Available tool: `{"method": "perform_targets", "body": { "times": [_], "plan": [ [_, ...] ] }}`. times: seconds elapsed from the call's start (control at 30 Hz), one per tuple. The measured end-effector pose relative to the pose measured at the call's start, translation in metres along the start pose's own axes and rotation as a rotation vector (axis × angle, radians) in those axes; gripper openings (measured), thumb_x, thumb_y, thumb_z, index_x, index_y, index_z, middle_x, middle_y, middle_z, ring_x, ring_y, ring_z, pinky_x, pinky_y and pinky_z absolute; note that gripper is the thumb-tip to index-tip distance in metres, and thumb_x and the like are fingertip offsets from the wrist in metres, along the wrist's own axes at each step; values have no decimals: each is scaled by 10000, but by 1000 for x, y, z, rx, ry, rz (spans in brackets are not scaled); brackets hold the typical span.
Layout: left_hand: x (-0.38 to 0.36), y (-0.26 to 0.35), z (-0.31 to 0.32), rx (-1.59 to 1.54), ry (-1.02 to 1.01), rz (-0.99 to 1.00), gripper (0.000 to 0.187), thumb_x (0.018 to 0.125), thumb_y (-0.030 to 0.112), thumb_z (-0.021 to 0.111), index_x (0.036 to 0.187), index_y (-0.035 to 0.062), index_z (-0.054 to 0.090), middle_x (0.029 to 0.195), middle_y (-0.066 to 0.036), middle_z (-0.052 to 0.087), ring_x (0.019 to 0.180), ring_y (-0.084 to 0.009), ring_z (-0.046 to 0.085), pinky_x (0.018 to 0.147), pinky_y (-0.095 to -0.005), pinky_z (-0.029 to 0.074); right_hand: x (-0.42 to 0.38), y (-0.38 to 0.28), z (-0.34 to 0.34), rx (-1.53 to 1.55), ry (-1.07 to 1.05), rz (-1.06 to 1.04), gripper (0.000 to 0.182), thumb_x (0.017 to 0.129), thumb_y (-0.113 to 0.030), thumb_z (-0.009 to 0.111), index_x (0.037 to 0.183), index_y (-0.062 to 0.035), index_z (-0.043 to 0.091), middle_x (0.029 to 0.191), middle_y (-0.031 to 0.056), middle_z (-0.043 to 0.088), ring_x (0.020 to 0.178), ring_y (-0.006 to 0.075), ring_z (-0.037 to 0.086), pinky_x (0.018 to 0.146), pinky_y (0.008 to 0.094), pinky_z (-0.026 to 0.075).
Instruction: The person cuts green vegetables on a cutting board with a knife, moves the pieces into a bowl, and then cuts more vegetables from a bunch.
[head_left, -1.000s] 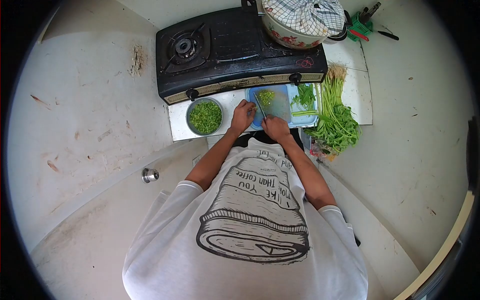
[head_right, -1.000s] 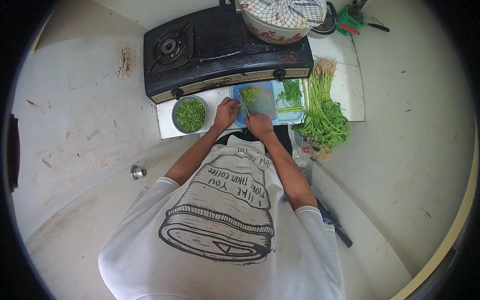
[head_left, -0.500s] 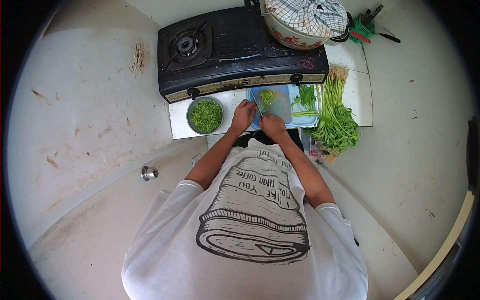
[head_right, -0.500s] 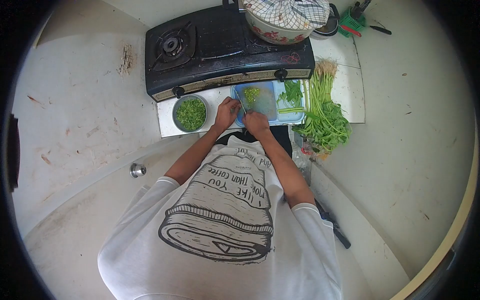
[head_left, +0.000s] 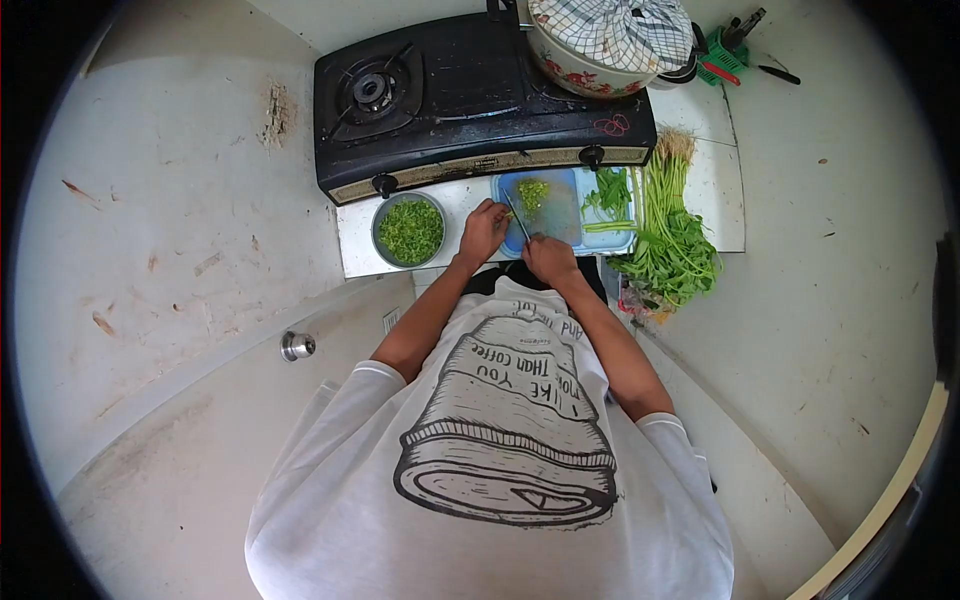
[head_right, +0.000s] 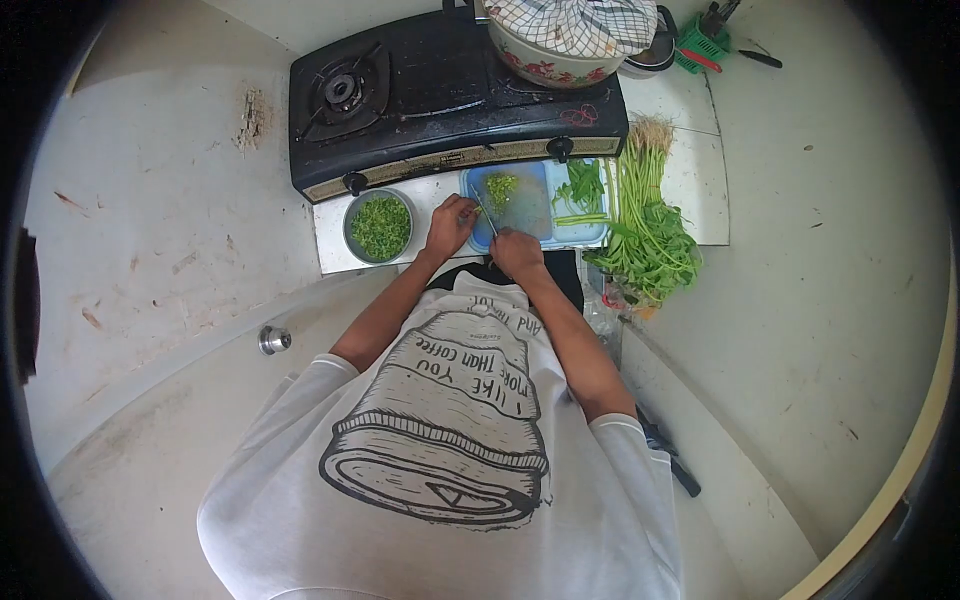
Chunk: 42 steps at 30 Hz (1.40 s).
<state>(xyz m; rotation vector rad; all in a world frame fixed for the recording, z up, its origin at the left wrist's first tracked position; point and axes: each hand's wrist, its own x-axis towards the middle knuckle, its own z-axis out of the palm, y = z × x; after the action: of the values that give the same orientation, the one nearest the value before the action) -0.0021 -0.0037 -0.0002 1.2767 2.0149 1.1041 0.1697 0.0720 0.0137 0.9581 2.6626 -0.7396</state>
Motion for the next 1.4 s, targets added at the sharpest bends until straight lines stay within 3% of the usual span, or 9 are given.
{"method": "perform_targets", "body": {
  "times": [0.27,0.67,0.97,1.07,1.4],
  "plan": [
    [0,-3,0,-13,5,12,153,873,16,705,1024,-2,725,935,-180,658,823,-344,709,762,-416,573,20,-4,1,32,55,-40,405,1031,-339,531,912,11,697,900,241,744,835,412,741,781,494,599],
    [1,5,-5,-4,-16,9,178,862,1,686,1036,-2,720,932,-183,651,838,-355,705,769,-419,573,12,0,7,8,70,-38,414,1045,-359,512,951,10,675,786,248,726,748,427,733,721,511,599],
    [2,3,-5,-5,-5,45,186,839,-1,689,1024,-4,716,911,-189,640,825,-379,686,758,-425,564,9,-4,2,4,49,-35,414,1048,-357,508,976,25,653,788,254,727,759,423,737,728,503,598],
    [1,-5,-1,15,-6,48,188,849,17,718,1036,-3,717,930,-171,656,819,-321,712,759,-401,577,16,-11,-3,-14,73,-26,397,1041,-330,504,928,4,686,808,224,744,775,375,756,749,476,608],
    [0,-1,-1,-84,61,7,130,852,-11,711,982,-8,720,903,-182,670,802,-332,706,738,-414,566,18,-7,1,9,-23,1,417,1040,-341,516,938,19,700,861,259,738,840,411,743,798,491,593]
  ]
}}
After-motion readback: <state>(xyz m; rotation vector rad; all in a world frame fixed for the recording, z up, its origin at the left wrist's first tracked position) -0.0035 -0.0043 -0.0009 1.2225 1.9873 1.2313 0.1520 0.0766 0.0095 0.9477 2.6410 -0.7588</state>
